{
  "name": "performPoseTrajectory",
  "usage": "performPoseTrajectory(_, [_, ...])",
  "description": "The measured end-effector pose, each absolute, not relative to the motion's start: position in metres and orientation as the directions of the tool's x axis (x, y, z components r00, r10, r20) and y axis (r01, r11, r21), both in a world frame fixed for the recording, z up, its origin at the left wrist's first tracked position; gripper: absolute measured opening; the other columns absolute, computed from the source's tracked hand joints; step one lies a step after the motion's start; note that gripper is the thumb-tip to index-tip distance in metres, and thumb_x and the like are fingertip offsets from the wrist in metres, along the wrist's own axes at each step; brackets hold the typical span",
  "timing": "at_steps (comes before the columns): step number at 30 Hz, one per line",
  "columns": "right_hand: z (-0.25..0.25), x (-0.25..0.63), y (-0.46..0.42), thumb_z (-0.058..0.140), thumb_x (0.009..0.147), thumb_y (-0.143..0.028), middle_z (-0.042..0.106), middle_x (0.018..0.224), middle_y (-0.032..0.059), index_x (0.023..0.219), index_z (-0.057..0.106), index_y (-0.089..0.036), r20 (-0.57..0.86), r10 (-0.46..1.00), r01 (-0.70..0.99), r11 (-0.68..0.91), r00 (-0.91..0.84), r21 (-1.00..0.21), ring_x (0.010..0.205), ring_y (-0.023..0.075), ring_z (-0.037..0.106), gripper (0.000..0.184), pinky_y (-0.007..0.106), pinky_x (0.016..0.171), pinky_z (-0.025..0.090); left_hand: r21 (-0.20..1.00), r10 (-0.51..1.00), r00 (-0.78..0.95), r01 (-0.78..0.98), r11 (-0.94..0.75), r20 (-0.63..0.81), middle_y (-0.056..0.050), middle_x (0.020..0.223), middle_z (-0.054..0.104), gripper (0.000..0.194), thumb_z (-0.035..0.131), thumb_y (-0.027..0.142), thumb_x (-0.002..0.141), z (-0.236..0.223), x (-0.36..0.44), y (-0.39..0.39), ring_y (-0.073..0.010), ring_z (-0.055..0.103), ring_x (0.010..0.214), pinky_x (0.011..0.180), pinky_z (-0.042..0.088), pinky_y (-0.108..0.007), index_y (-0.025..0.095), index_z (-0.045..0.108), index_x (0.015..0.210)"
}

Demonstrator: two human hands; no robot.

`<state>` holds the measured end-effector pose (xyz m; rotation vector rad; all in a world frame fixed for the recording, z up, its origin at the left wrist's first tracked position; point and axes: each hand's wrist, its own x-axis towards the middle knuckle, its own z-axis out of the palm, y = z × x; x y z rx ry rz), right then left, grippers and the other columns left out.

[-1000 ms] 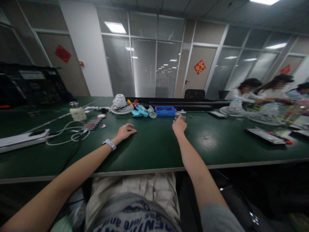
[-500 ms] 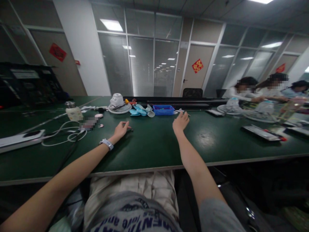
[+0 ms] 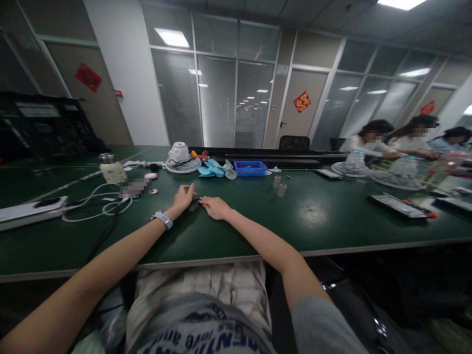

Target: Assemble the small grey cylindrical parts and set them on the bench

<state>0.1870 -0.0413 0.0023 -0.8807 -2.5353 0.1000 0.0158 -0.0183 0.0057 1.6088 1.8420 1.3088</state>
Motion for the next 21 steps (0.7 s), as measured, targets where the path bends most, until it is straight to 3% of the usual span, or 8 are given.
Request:
performPoseTrajectory(5, [0.006,0.192,-0.042,0.048,0.094,-0.024,0.039,0.149,0.0094,0.135,0.054,-0.018,0.423,0.614,0.614,0.774,-0.666,-0.155,0.134,0.0229,0.042,0.042,0.042,0.11,0.036,0.811,0.919,-0.282,0.581,-0.064,0.275,-0.011,0.094,0.074,0.041,0.039,0.05,0.093,0.008,0.017,-0.021,-0.0241,0.067,0.095,0.084,0.045,-0.033,0.016,0.052,0.11])
performPoseTrajectory(12, [0.006,0.19,-0.038,0.047,0.093,-0.018,0.061,0.129,0.0087,0.122,0.065,-0.017,0.383,0.637,0.616,0.764,-0.669,-0.193,0.123,0.0202,0.055,0.034,0.034,0.105,0.041,0.794,0.927,-0.252,0.603,-0.072,0.276,-0.01,0.092,0.074,0.04,0.038,0.052,0.092,0.007,0.015,-0.02,-0.0238,0.067,0.095,0.084,0.045,-0.033,0.017,0.052,0.108])
performPoseTrajectory(16, [0.015,0.205,-0.039,0.053,0.089,-0.012,0.068,0.116,0.0057,0.117,0.068,-0.022,0.416,0.704,0.707,0.684,-0.575,-0.18,0.107,0.0196,0.064,0.033,0.033,0.097,0.046,0.787,0.935,-0.229,0.611,-0.079,0.271,-0.01,0.093,0.074,0.04,0.037,0.052,0.093,0.007,0.013,-0.019,-0.0227,0.067,0.092,0.081,0.045,-0.032,0.017,0.052,0.109])
performPoseTrajectory(21, [0.02,0.238,-0.032,0.058,0.084,-0.009,0.072,0.102,0.0032,0.113,0.07,-0.022,0.433,0.8,0.795,0.55,-0.414,-0.257,0.093,0.0168,0.066,0.034,0.03,0.09,0.049,0.782,0.943,-0.214,0.619,-0.072,0.256,-0.011,0.096,0.074,0.042,0.036,0.052,0.093,0.007,0.012,-0.018,-0.0227,0.067,0.094,0.08,0.045,-0.031,0.017,0.051,0.11])
